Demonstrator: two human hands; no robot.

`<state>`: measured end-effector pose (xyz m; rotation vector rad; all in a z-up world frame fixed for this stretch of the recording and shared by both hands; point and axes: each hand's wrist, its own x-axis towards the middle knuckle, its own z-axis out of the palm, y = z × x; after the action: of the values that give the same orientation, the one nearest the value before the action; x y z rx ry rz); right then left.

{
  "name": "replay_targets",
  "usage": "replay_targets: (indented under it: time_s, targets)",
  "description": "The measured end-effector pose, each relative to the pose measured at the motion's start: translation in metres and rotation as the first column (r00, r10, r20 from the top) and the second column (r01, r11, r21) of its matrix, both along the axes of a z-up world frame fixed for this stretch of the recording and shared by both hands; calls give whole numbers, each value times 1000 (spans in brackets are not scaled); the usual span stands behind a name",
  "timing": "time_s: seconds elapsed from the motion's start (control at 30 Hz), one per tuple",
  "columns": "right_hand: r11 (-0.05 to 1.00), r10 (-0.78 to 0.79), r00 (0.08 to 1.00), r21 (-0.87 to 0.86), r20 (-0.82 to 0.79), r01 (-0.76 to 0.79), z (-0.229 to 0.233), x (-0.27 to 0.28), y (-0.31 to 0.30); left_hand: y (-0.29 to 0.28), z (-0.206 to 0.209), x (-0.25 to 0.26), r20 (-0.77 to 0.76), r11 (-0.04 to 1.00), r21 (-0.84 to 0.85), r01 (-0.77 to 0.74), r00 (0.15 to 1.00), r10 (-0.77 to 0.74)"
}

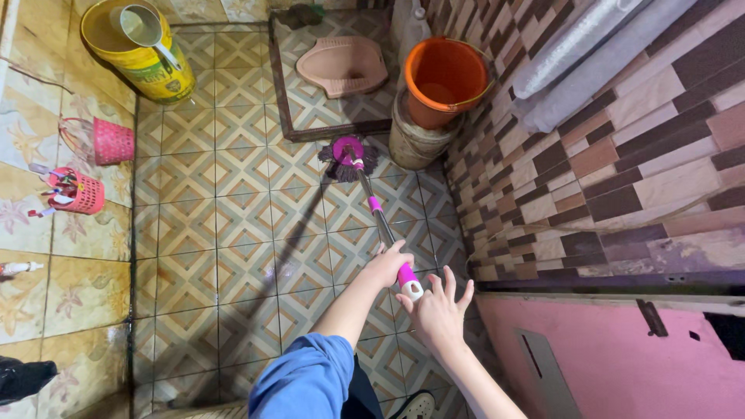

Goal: The person mops a tiled floor in a bathroom, moving a mop around a squat toilet and several plastic buckets.

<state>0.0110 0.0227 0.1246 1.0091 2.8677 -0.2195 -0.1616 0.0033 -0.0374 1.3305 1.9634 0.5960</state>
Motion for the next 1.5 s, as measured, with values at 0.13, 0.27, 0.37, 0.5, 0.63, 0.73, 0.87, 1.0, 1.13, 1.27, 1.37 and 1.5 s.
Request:
replay_targets:
  time_s: [0.13,0.27,0.37,0.5,0.63,0.73,0.87,1.0,1.13,1.27,1.37,1.5]
  targets:
    - [999,-27,999,-34,22,28,2,-20,11,15,1,-15,-14,999,-42,13,1000,-14]
    - [992,-44,996,-118,74,52,11,-16,16,17,0,-8,-29,998,-55,29,999,-31]
    - [980,-72,994,-177,87,87,12,-14,15,14,1,-2,-33,994,-83,72,997,-75]
    - [963,-97,988,-240,118,123,13,-4,8,5,-1,9,-74,987,-76,140,987,-146]
    - [952,-152,982,-251,116,177,19,13,5,6,1,24,-71,976,-89,201,976,-207]
    - [958,-176,982,-218,74,188,24,34,0,8,3,42,-76,971,-75,226,970,-232]
    - [954,-198,977,-216,75,210,31,68,-1,8,5,74,-87,966,-40,254,963,-257]
    - [949,-239,968,-192,81,250,40,104,-2,10,13,108,-96,961,-31,274,957,-275]
    - [951,-255,966,-170,46,259,48,143,-9,7,16,143,-85,950,-5,313,946,-312]
    - [943,-267,961,-185,65,275,56,183,-27,-8,14,182,-53,934,20,356,934,-354]
    - [939,-265,955,-192,131,286,61,210,-36,-17,15,210,-37,909,-10,416,908,-416]
    - [944,-263,955,-169,135,284,66,235,-48,-29,24,232,11,896,22,444,896,-444]
